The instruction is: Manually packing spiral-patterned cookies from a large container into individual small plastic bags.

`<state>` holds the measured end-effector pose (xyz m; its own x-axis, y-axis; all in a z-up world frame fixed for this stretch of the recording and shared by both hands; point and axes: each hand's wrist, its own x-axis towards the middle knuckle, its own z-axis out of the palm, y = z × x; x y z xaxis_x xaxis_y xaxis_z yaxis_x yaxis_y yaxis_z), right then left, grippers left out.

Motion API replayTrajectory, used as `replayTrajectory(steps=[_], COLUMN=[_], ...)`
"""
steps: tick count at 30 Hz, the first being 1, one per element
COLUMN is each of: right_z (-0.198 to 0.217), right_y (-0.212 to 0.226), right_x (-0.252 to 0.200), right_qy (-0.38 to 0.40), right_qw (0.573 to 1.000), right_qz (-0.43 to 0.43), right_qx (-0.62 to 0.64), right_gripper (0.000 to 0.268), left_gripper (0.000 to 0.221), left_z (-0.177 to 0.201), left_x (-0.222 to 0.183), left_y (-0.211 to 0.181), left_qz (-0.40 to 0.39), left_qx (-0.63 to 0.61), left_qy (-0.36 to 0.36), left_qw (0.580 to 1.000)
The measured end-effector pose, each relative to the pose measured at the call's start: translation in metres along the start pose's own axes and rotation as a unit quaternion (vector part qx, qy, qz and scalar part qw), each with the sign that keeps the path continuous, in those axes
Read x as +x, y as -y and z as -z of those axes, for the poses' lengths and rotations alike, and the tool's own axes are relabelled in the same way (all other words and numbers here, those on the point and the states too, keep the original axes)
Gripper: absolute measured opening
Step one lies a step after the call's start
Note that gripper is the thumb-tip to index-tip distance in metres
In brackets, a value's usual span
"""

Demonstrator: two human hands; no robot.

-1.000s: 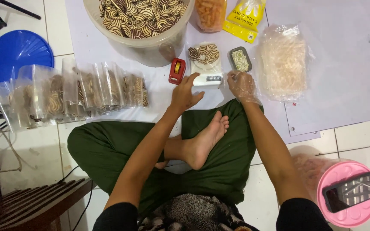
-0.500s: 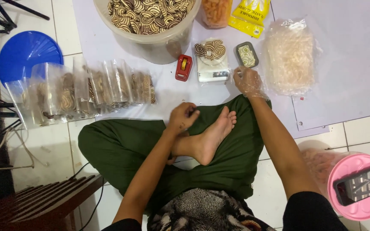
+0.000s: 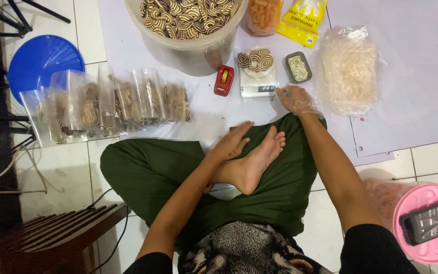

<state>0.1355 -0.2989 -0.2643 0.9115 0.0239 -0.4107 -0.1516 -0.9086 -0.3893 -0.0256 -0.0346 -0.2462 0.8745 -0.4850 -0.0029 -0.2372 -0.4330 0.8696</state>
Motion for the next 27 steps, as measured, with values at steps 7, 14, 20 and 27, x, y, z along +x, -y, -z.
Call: replayTrajectory(steps=[7, 14, 20, 27], right_z=[-0.014, -0.032, 0.071, 0.197], right_y=[-0.017, -0.036, 0.038, 0.067], right_x=[0.023, 0.054, -0.018, -0.097], right_qy=[0.036, 0.054, 0.014, 0.074], right_qw=[0.999, 0.996, 0.918, 0.88], right_qz=[-0.031, 0.025, 0.142, 0.396], right_qx=[-0.004, 0.067, 0.371, 0.251], right_gripper=[0.057, 0.039, 0.023, 0.039], left_gripper=[0.061, 0.06, 0.056, 0.042], left_z=[0.0, 0.016, 0.037, 0.017], left_x=[-0.009, -0.014, -0.038, -0.042], left_y=[-0.002, -0.007, -0.035, 0.015], left_qz=[0.15, 0.237, 0.325, 0.129], left_qx=[-0.087, -0.067, -0.125, -0.317], left_qy=[0.224, 0.258, 0.074, -0.22], left_qw=[0.959, 0.934, 0.935, 0.914])
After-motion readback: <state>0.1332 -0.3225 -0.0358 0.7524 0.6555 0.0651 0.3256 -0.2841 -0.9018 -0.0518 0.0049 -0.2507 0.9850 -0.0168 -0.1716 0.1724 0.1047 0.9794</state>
